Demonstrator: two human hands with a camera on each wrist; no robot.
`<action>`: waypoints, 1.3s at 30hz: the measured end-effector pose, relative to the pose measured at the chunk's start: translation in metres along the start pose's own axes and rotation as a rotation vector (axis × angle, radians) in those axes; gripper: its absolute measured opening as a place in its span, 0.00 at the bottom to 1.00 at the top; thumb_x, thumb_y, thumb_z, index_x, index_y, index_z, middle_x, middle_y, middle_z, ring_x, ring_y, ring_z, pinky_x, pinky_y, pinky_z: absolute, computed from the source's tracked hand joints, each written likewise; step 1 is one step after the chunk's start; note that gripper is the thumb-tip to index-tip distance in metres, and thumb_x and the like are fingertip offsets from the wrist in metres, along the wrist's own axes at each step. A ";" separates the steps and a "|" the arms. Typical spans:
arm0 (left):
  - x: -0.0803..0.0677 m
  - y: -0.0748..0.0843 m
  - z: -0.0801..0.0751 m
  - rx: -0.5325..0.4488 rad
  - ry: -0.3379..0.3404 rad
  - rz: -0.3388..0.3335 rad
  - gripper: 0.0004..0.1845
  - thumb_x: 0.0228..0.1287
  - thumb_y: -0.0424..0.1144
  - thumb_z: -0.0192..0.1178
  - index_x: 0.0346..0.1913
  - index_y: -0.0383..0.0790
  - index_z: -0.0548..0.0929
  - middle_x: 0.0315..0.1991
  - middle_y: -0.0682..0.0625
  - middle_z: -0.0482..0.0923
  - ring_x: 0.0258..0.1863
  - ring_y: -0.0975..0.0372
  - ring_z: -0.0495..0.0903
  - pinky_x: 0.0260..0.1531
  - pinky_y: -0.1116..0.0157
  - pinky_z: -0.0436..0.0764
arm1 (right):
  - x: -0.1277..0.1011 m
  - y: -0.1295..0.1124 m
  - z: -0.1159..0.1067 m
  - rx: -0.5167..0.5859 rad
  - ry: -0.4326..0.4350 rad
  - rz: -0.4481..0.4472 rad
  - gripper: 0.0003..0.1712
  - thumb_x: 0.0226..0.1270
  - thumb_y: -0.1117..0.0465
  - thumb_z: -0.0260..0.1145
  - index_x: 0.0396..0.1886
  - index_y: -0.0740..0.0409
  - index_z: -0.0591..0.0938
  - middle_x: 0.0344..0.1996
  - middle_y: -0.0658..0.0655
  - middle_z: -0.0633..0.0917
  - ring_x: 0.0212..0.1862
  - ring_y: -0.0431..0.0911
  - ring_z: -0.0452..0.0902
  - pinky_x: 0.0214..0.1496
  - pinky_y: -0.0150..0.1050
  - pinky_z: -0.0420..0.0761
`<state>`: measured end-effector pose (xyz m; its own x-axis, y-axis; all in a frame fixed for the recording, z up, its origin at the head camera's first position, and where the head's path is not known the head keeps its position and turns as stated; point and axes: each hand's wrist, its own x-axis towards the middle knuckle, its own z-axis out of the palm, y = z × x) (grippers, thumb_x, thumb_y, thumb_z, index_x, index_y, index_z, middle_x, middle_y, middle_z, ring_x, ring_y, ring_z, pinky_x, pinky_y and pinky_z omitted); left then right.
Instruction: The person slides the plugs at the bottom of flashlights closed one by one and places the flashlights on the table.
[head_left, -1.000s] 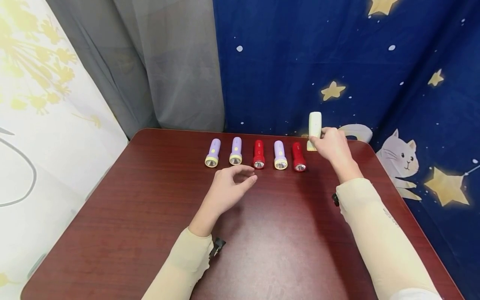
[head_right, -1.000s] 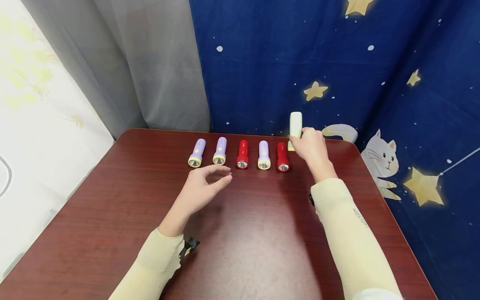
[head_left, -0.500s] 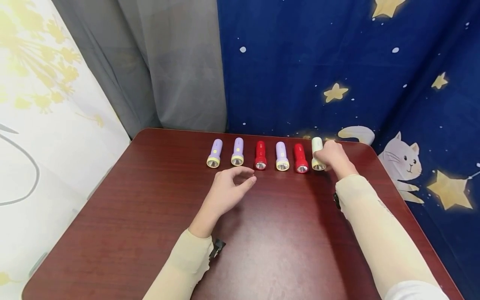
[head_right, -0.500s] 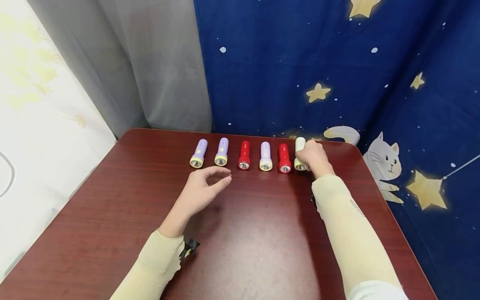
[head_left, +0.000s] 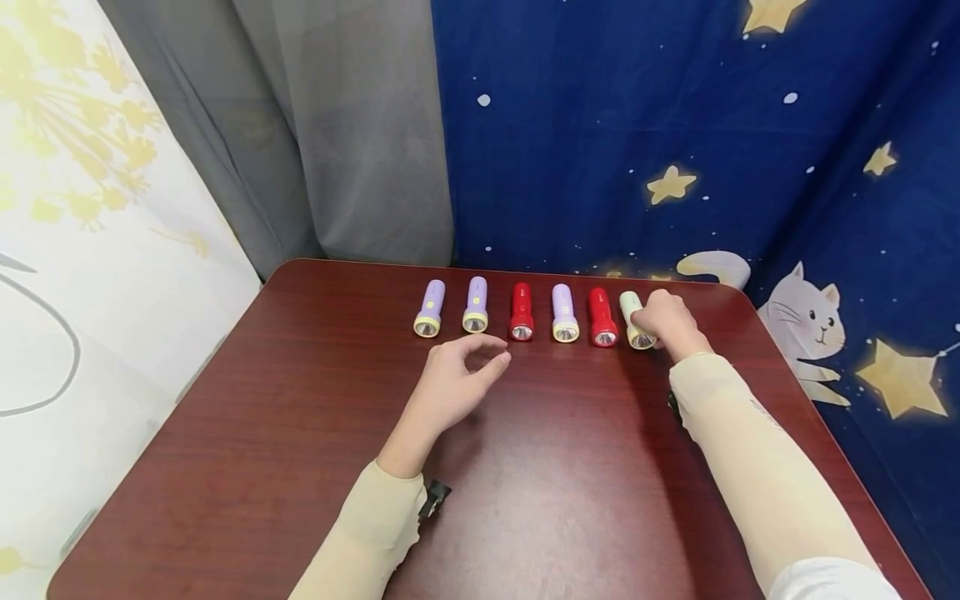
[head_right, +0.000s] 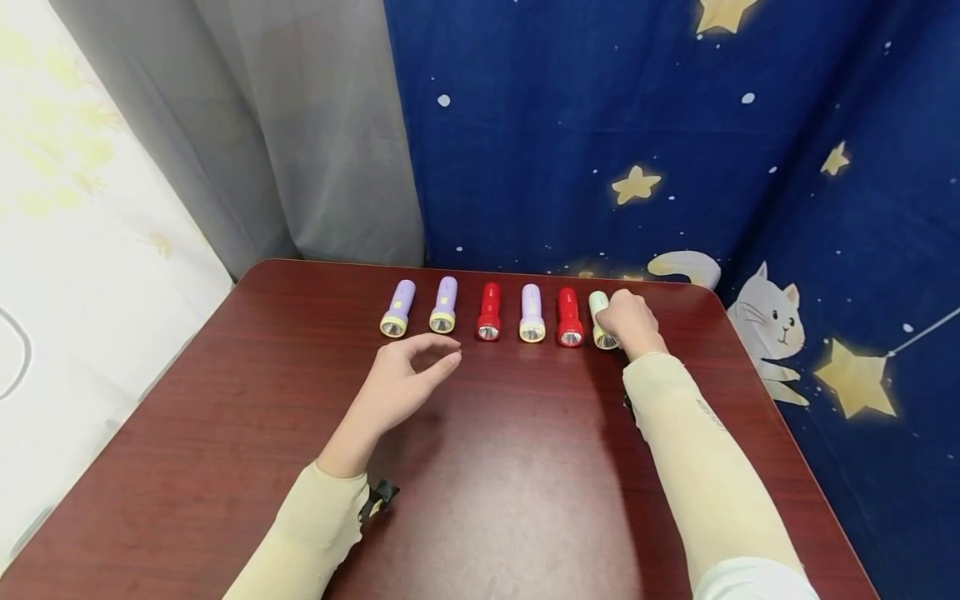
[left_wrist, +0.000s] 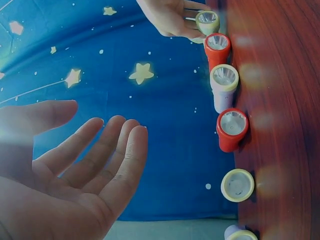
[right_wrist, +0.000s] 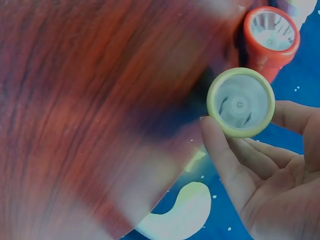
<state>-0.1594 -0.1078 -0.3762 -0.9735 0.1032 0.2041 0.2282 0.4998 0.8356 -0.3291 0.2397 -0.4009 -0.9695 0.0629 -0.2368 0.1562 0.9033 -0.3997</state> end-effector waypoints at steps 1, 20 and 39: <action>0.000 0.000 0.000 0.003 0.001 0.001 0.14 0.72 0.43 0.68 0.55 0.44 0.90 0.50 0.50 0.92 0.45 0.61 0.90 0.53 0.55 0.87 | 0.000 0.001 0.001 -0.004 0.001 0.003 0.18 0.71 0.56 0.58 0.43 0.70 0.80 0.37 0.69 0.83 0.27 0.55 0.88 0.26 0.40 0.85; 0.005 -0.005 -0.005 0.059 0.026 -0.031 0.15 0.77 0.47 0.62 0.56 0.45 0.90 0.51 0.49 0.91 0.47 0.57 0.85 0.54 0.55 0.83 | 0.003 0.009 0.014 0.042 -0.012 0.028 0.26 0.80 0.55 0.54 0.57 0.78 0.76 0.45 0.73 0.80 0.38 0.56 0.88 0.38 0.43 0.91; 0.032 -0.052 -0.023 0.567 0.191 0.094 0.16 0.77 0.43 0.63 0.55 0.34 0.87 0.57 0.37 0.86 0.63 0.43 0.79 0.60 0.45 0.85 | 0.007 0.005 0.023 -0.020 0.058 -0.100 0.36 0.82 0.40 0.52 0.60 0.72 0.78 0.53 0.75 0.82 0.54 0.66 0.79 0.61 0.60 0.82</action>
